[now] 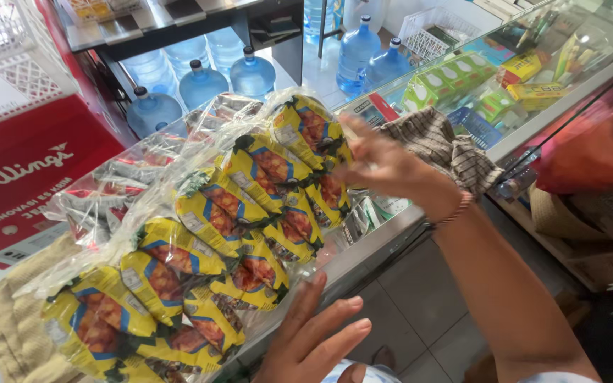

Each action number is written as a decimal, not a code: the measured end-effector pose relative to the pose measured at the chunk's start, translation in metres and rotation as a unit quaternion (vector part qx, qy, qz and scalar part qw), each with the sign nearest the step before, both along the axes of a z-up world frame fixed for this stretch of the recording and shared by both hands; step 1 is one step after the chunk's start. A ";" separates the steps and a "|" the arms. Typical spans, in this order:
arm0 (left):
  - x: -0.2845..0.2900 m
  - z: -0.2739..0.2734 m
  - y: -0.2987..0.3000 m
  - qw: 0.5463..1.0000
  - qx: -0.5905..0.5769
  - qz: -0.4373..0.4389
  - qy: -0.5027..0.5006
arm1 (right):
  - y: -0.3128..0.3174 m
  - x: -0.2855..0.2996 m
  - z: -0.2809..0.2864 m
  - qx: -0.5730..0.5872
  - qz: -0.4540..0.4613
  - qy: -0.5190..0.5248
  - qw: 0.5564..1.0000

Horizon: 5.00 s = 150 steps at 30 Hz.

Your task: The person wipes the glass display counter and shelves with a cloth, handling various items like a yellow pencil box, a green light bulb box, and packaged snacks. They pick up items, wipe them, and place them back on the counter.

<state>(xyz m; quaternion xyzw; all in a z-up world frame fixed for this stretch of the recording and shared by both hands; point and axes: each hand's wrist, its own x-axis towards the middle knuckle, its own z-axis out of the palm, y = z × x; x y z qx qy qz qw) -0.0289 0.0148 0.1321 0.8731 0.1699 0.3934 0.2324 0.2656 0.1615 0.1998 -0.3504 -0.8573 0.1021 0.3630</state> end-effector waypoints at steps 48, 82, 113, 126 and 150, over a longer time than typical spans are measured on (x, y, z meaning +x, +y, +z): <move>0.024 -0.019 0.027 0.732 -0.617 -0.093 -0.275 | 0.016 0.105 -0.103 -0.289 0.053 0.466 0.834; 0.263 -0.067 0.040 0.786 -0.533 -0.249 -0.190 | -0.222 0.105 -0.012 0.220 -0.461 -0.169 0.843; 0.371 -0.057 0.007 0.676 -0.634 -0.238 -0.289 | -0.274 0.177 -0.062 -0.016 -0.528 -0.081 0.846; 0.434 -0.053 0.002 0.703 -0.604 -0.202 -0.316 | -0.311 0.171 -0.149 -0.039 -0.610 -0.099 0.785; 0.407 -0.056 0.040 0.686 -0.632 -0.285 -0.218 | -0.260 0.193 -0.074 0.031 -0.596 -0.073 0.799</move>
